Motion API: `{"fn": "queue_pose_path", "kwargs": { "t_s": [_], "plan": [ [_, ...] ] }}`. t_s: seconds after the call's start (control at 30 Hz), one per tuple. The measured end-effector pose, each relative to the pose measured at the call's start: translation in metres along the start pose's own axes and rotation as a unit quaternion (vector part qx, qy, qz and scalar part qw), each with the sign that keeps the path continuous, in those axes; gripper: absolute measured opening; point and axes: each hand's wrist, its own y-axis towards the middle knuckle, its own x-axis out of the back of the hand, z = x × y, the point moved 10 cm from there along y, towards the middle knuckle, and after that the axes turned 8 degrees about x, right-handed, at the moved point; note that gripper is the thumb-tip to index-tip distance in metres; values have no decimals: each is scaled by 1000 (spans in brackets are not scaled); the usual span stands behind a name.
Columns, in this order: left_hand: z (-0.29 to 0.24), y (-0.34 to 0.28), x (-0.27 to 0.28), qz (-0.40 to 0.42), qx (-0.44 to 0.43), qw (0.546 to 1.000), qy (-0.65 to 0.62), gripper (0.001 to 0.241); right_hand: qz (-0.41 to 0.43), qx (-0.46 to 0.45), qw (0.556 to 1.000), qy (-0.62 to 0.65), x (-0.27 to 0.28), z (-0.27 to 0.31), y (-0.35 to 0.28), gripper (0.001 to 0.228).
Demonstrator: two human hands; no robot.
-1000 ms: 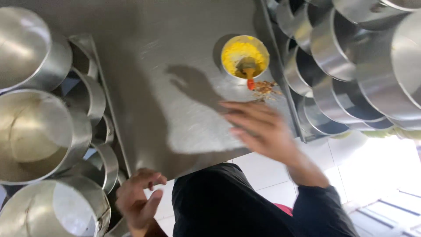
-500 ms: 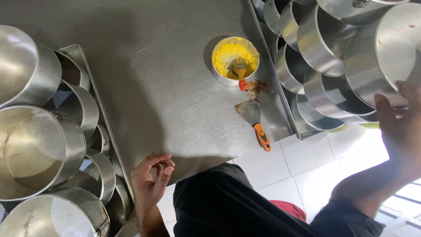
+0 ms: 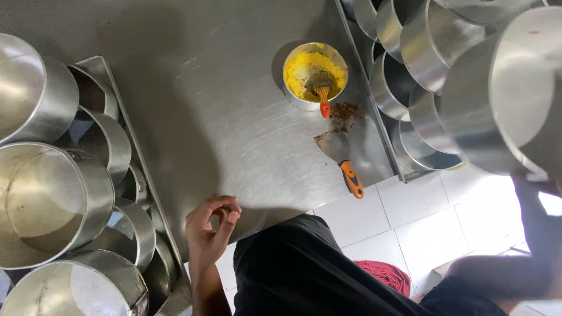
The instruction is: The person scrapes and greases metal cake tins at a prep station.
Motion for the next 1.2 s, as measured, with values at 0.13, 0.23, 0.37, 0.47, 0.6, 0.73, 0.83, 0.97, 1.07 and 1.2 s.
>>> {"fn": "queue_pose_path", "kwargs": {
  "t_s": [0.13,0.23,0.37,0.47,0.6,0.73,0.83,0.97,1.07,1.2],
  "plan": [
    [6,7,-9,17,-13,1000,-19,25,29,245,969,32,12,78,-29,40],
    [23,13,-16,22,-24,998,-53,41,82,365,920,114,28,229,-37,38],
    [66,19,-5,-11,-8,994,-111,77,147,571,790,165,-40,350,-65,30],
    [128,13,23,-65,56,977,-194,92,152,641,742,127,-103,406,-84,37],
    [167,20,51,-159,110,979,-64,83,159,669,712,140,-191,446,-86,37],
    [188,39,61,-183,51,981,-47,66,144,689,696,140,-244,465,-83,33],
    [199,41,67,-219,27,975,9,63,142,685,702,133,-242,469,-83,30],
    [230,37,74,-240,75,965,77,64,95,646,738,171,-202,449,-83,37],
    [202,39,66,-228,82,970,29,63,106,505,840,169,-163,394,-58,29],
    [215,38,68,-227,105,968,16,70,95,349,931,41,-185,293,-25,34]
  ]
}}
